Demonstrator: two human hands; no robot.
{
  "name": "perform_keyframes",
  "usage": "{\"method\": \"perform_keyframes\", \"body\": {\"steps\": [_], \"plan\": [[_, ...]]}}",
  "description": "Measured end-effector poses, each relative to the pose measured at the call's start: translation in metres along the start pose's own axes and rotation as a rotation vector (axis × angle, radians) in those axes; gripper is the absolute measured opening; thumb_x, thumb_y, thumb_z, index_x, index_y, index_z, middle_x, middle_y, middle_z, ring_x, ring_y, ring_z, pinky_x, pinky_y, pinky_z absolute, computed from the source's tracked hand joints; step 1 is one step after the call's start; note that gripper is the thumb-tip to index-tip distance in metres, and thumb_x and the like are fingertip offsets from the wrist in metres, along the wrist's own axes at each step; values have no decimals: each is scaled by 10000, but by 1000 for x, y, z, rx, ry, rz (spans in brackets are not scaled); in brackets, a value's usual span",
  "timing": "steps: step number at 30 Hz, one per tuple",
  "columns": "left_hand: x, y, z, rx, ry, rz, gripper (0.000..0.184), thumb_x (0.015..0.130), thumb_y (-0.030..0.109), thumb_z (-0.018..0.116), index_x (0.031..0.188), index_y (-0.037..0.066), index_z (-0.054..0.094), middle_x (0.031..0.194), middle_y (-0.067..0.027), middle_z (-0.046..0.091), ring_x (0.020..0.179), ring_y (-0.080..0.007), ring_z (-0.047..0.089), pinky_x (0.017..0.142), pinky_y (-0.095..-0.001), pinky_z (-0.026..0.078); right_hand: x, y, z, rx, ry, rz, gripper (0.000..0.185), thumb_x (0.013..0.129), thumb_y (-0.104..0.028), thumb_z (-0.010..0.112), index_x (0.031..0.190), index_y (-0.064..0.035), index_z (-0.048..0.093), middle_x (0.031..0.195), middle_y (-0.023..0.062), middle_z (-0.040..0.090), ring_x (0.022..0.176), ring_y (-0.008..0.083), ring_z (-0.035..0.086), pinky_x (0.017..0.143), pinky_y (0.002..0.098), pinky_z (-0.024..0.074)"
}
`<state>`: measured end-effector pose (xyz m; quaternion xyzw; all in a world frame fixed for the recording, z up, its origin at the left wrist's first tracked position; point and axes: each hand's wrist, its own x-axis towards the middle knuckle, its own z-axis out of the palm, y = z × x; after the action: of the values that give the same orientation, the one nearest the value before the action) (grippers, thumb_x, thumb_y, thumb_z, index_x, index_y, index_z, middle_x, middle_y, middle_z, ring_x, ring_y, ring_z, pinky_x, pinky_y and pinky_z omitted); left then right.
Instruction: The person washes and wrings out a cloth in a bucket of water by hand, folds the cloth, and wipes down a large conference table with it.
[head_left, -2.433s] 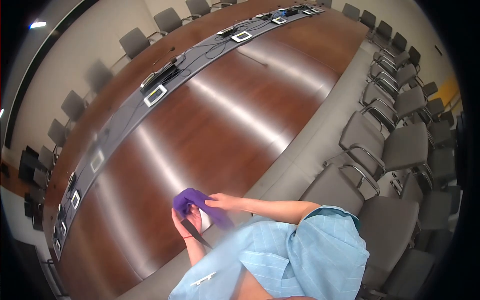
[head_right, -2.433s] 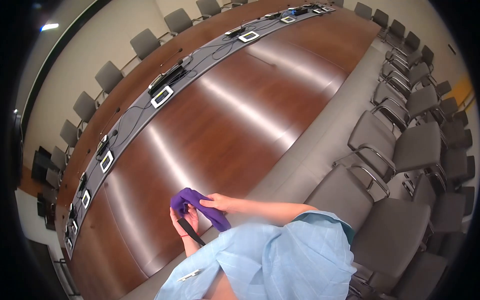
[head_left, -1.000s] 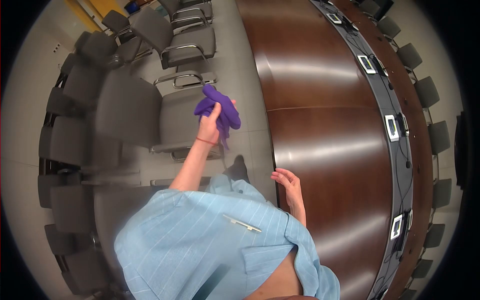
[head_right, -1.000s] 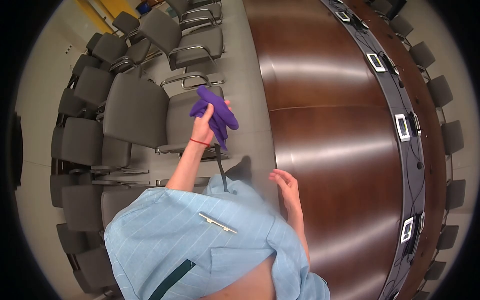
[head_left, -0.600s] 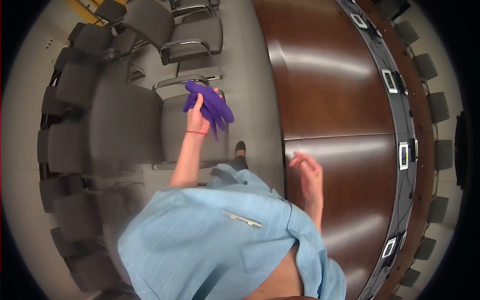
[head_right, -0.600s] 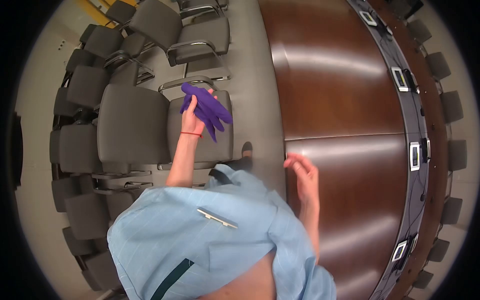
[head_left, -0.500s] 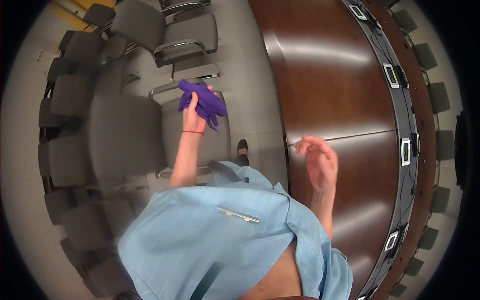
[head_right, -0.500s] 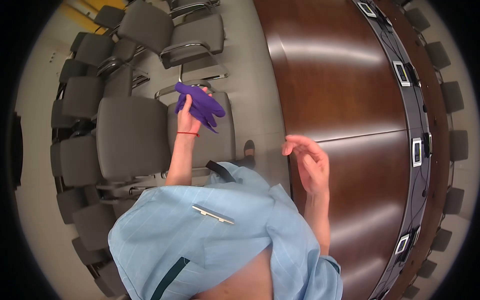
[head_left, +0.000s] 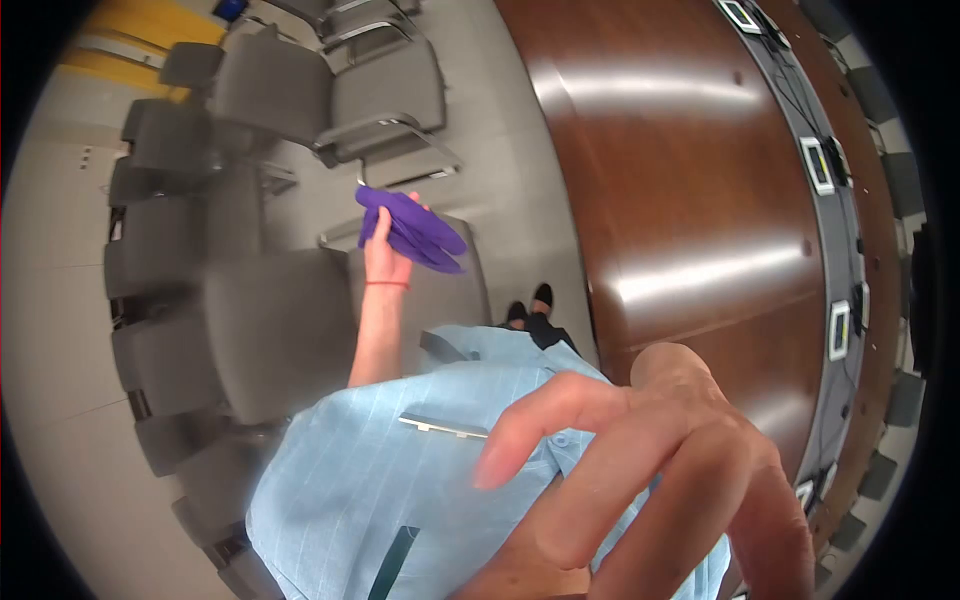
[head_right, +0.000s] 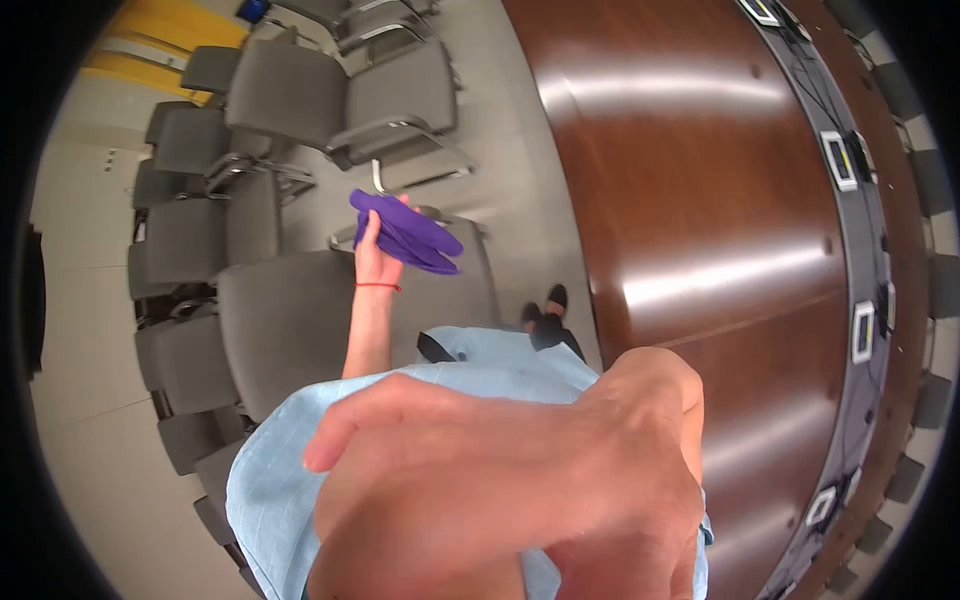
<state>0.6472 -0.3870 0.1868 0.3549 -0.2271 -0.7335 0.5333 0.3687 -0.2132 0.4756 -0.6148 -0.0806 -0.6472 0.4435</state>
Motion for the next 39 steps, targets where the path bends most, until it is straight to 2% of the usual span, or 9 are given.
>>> {"method": "perform_keyframes", "body": {"steps": [10,21,26,29,32,33,35,37,39], "plan": [[54,57,-17,33,91,74,482,1105,351,513,1460,29,467,1471,-193,572,1343,-411,550,1157,-552,443,53,51,-79,72,-55,-88,581,1012,-668,512,1147,-145,728,1107,119,607,992,279,608,1022,583,438],[235,77,-15,-112,30,51,461,1114,343,497,1422,1,504,1429,-206,605,1258,-381,618,1092,-518,507,154,192,-155,17,-170,-15,612,1012,-684,492,1086,-136,754,1117,117,594,1001,281,604,1028,600,436],[300,92,10,-62,0,9,410,1116,297,506,1381,-15,529,1364,-228,638,1181,-350,659,1041,-473,547,180,229,-217,-94,-62,37,629,1012,-691,483,1059,-131,766,1122,116,588,1005,282,602,1030,607,436],[336,96,12,-27,-20,6,407,1105,293,535,1379,-7,531,1357,-223,644,1170,-343,665,1032,-469,549,170,252,-269,-249,107,227,640,1012,-695,477,1043,-129,773,1124,116,585,1008,282,601,1032,611,435],[365,98,10,10,-6,-4,434,1095,318,554,1394,6,527,1393,-228,624,1213,-373,653,1055,-502,542,135,265,-323,-435,325,663,743,969,-652,581,1147,49,752,1154,144,610,1132,292,589,1057,465,432],[376,101,10,15,8,-3,428,1096,317,553,1389,6,530,1389,-227,627,1207,-370,656,1050,-501,544,124,275,-347,-411,365,743,668,989,-564,612,1179,64,737,1135,134,612,1143,263,589,1045,399,418],[400,106,13,22,31,3,418,1097,313,550,1380,6,535,1380,-226,633,1196,-365,662,1042,-499,549,85,295,-392,-447,464,819,531,993,-436,668,1228,36,728,1129,99,628,1086,200,589,993,359,431],[426,115,16,41,50,6,409,1100,303,546,1369,-4,542,1369,-226,638,1185,-358,666,1039,-494,550,66,306,-425,-447,657,1016,323,1007,-253,691,1187,9,749,1084,54,647,1033,133,572,945,295,441],[454,127,23,59,101,-4,399,1102,293,542,1361,-10,547,1354,-226,648,1170,-355,672,1033,-490,552,29,322,-466,-532,818,1178,281,1009,-211,691,1167,14,752,1017,49,676,973,129,596,895,284,470]]}}
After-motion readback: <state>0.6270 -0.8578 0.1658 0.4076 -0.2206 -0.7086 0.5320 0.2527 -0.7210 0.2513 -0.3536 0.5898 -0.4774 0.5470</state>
